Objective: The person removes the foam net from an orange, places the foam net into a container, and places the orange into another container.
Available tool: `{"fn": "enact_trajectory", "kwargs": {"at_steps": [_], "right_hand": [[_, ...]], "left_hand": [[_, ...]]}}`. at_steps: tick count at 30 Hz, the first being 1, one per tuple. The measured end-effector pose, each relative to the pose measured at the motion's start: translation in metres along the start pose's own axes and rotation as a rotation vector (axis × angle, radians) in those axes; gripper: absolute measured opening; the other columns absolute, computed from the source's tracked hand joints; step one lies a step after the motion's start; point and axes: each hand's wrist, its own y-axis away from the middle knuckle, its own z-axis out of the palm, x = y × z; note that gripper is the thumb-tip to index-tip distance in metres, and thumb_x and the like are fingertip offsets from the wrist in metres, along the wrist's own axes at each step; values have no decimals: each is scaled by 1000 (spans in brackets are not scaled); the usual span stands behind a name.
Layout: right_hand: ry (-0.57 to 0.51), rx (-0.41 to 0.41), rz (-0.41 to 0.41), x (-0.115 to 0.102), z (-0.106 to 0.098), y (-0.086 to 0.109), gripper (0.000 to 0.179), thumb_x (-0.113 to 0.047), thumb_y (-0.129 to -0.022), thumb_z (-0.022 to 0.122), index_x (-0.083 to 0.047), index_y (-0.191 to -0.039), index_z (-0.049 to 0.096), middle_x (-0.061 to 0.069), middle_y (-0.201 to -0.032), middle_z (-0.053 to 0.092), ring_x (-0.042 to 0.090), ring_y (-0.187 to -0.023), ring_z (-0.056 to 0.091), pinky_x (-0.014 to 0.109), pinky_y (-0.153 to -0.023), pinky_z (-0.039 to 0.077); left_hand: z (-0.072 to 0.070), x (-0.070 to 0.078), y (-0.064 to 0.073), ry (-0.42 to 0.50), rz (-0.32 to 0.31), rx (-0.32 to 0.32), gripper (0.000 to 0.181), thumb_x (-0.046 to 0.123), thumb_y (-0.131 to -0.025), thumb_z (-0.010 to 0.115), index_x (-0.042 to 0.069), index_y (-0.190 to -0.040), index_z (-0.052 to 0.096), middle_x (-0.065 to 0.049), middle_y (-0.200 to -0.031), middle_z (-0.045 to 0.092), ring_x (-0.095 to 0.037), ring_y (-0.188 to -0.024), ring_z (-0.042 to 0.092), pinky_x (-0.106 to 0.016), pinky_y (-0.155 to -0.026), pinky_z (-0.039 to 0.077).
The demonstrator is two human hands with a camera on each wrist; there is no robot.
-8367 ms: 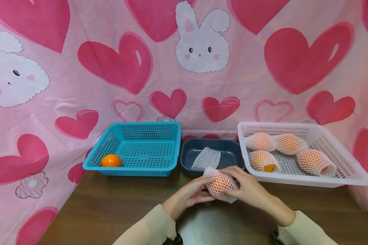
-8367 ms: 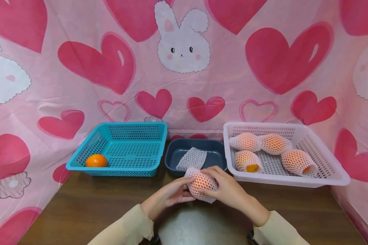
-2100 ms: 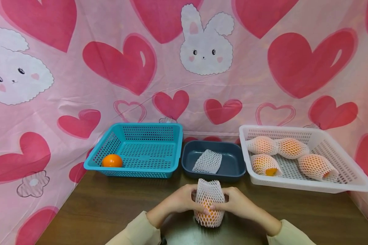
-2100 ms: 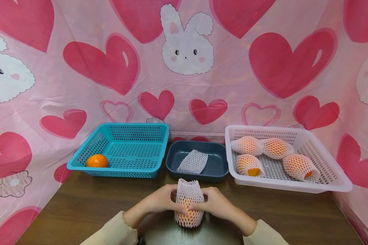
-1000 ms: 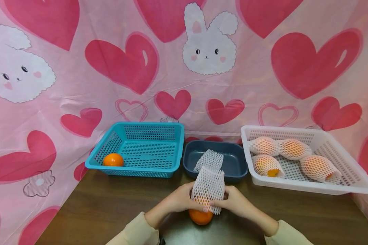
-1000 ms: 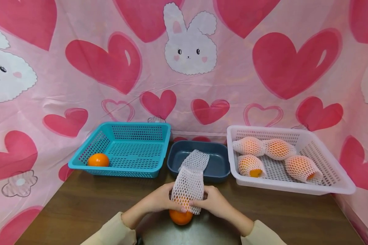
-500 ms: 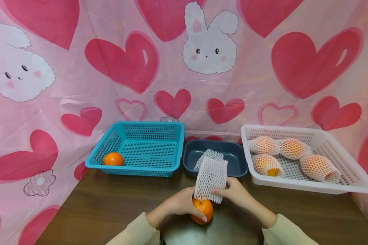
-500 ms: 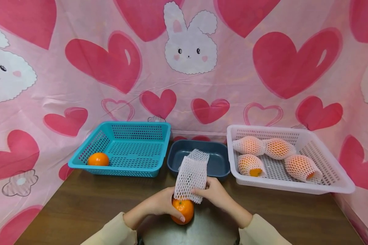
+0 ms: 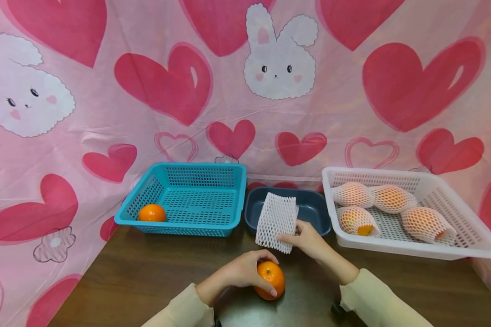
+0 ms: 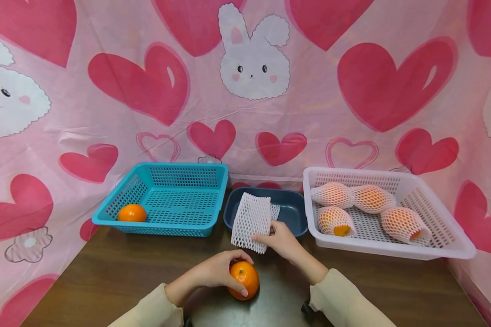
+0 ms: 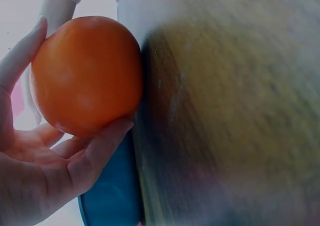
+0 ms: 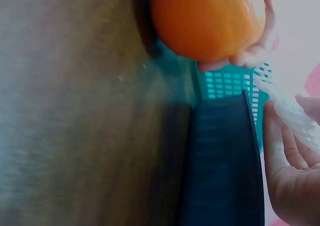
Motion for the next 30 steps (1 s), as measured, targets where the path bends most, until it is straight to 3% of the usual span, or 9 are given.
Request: {"fn": "enact_trajectory", "kwargs": {"at_steps": [6, 10, 18, 24, 30], "right_hand": [[-42, 46, 32, 2, -4, -22, 46, -13, -97, 72, 11, -132, 56, 19, -117, 71, 20, -91, 69, 34, -82, 59], [-69, 67, 62, 5, -7, -35, 46, -14, -99, 69, 11, -135, 54, 19, -118, 70, 19, -91, 70, 35, -82, 60], [3, 115, 129, 5, -10, -53, 48, -19, -99, 70, 5, -138, 55, 18, -118, 70, 23, -85, 67, 31, -77, 58], [0, 90, 149, 7, -7, -64, 50, -17, -99, 69, 5, -140, 53, 20, -122, 68, 25, -91, 69, 40, -85, 59], [18, 24, 210, 9, -6, -73, 53, -16, -97, 71, 5, -141, 50, 19, -120, 69, 24, -90, 67, 39, -86, 59]], "left_hand": [[-1, 3, 2, 10, -32, -12, 59, 43, -74, 93, 31, -123, 63, 9, -116, 62, -12, -94, 59, -30, -79, 53], [0, -3, 0, 14, -24, -10, 60, 47, -70, 94, 35, -121, 63, 11, -116, 62, -12, -94, 60, -30, -80, 52], [2, -14, -5, 19, 15, -11, 60, 51, -69, 93, 39, -120, 64, 12, -115, 63, -12, -94, 63, -30, -79, 54], [1, -15, -6, 37, -3, -29, 58, 51, -71, 92, 39, -120, 64, 12, -115, 63, -13, -95, 62, -30, -80, 53], [-1, -16, -7, 35, -4, -51, 57, 51, -73, 91, 39, -121, 63, 12, -116, 62, -13, -95, 61, -31, -80, 53]]}}
